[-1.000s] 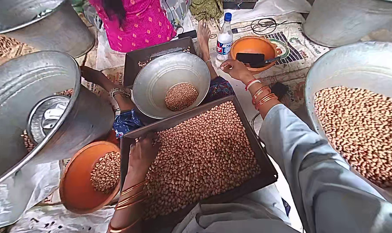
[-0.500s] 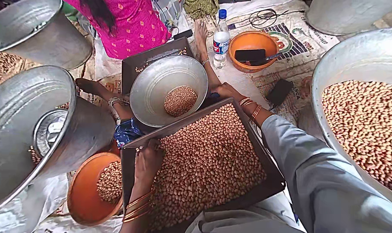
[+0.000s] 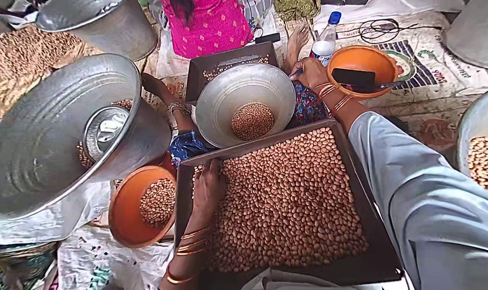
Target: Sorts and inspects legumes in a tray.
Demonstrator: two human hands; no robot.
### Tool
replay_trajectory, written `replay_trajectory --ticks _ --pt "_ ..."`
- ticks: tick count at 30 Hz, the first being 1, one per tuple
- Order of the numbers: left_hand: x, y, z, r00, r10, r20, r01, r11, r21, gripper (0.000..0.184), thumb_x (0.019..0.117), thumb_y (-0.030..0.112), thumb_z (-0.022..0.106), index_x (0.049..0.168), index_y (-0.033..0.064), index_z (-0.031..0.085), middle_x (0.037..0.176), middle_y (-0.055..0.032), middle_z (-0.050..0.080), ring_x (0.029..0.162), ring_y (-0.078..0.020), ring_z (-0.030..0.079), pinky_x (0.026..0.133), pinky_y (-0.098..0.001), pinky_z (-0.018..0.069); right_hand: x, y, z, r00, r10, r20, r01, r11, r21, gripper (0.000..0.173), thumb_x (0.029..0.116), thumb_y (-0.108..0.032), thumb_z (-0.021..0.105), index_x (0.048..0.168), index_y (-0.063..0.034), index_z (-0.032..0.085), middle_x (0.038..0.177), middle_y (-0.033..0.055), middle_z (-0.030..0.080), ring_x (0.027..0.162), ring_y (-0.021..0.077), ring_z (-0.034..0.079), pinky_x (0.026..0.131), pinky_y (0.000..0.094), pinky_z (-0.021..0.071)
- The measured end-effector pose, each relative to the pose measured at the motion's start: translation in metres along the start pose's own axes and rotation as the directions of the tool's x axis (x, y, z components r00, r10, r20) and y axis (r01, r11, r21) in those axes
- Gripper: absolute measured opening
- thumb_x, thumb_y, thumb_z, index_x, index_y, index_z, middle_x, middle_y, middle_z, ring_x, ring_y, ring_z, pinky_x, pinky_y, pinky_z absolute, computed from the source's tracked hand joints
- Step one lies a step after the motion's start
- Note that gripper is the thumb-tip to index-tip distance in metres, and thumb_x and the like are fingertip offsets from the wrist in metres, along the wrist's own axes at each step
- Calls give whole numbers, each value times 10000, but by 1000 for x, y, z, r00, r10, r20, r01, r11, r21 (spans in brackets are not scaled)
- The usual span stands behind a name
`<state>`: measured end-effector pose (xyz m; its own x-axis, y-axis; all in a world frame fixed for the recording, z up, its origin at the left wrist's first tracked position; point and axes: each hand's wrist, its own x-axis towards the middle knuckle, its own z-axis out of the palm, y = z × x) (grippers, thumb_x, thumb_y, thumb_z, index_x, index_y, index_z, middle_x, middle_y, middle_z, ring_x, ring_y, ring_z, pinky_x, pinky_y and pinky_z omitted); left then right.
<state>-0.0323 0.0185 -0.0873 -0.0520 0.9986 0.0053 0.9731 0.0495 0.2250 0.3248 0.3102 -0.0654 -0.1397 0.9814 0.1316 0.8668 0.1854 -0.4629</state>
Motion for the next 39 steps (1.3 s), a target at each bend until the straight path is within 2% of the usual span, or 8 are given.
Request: replay_trajectory --ticks 4,9,19,23,27,32,36,39 --pt "2 -1 -5 995 -66 81 68 998 -14 284 953 79 574 1217 30 664 1218 -219 676 1089 -434 670 946 -606 504 25 8 7 979 171 -112 -179 982 -61 280 985 -231 645 1155 -15 701 1202 306 672 1154 520 632 925 719 477" --pt "1 -10 -8 993 -51 104 54 998 -23 266 960 68 601 1215 24 661 1228 -225 662 1044 -440 679 896 -599 532 15 23 11 992 116 48 -113 991 -69 352 994 -325 669 1127 -4 725 1103 314 692 1080 534 643 900 760 441" --pt "-7 -18 -19 994 -34 102 40 998 -57 251 966 127 683 1211 75 696 1218 -223 686 984 -484 688 841 -679 528 -120 -90 -58 986 -153 63 129 948 291 175 1031 -195 615 1115 -86 724 947 31 719 793 77 679 777 312 581" --pt "-18 3 -16 978 181 -105 -191 977 -94 230 947 116 715 1172 69 720 1125 -209 712 1033 -423 691 930 -609 518 -178 -145 -61 853 -225 471 284 957 -58 168 1034 -237 638 1115 -181 775 969 54 760 909 240 710 841 546 534" --pt "-26 29 6 832 554 37 -534 816 -221 345 955 285 716 1269 141 712 1352 -146 644 1306 -338 578 1101 -576 421 -206 -175 -21 795 -85 601 350 873 -339 178 972 -163 658 1110 -103 754 1047 175 725 1037 406 676 829 626 506" --pt "-21 15 2 872 465 150 -451 884 -122 386 893 252 793 1259 156 716 1343 -133 640 1309 -352 562 1115 -652 359 -261 -213 41 817 -30 576 313 862 -398 492 961 -21 613 1420 101 486 1302 345 561 1054 483 656 857 576 543" --pt "-31 -1 -22 962 199 185 -203 979 2 396 858 128 817 1240 109 716 1268 -199 663 1248 -426 588 1086 -678 372 -325 -257 49 622 -174 764 492 845 -209 511 1034 30 411 1523 129 299 1418 378 448 1082 491 640 881 551 542" --pt "-38 -8 -35 980 34 197 -45 998 53 310 905 103 752 1214 91 731 1224 -240 678 1171 -480 611 1026 -709 387 -334 -270 30 410 -446 796 607 785 127 449 1014 -47 521 1451 43 471 1301 307 580 1098 452 648 893 573 523"
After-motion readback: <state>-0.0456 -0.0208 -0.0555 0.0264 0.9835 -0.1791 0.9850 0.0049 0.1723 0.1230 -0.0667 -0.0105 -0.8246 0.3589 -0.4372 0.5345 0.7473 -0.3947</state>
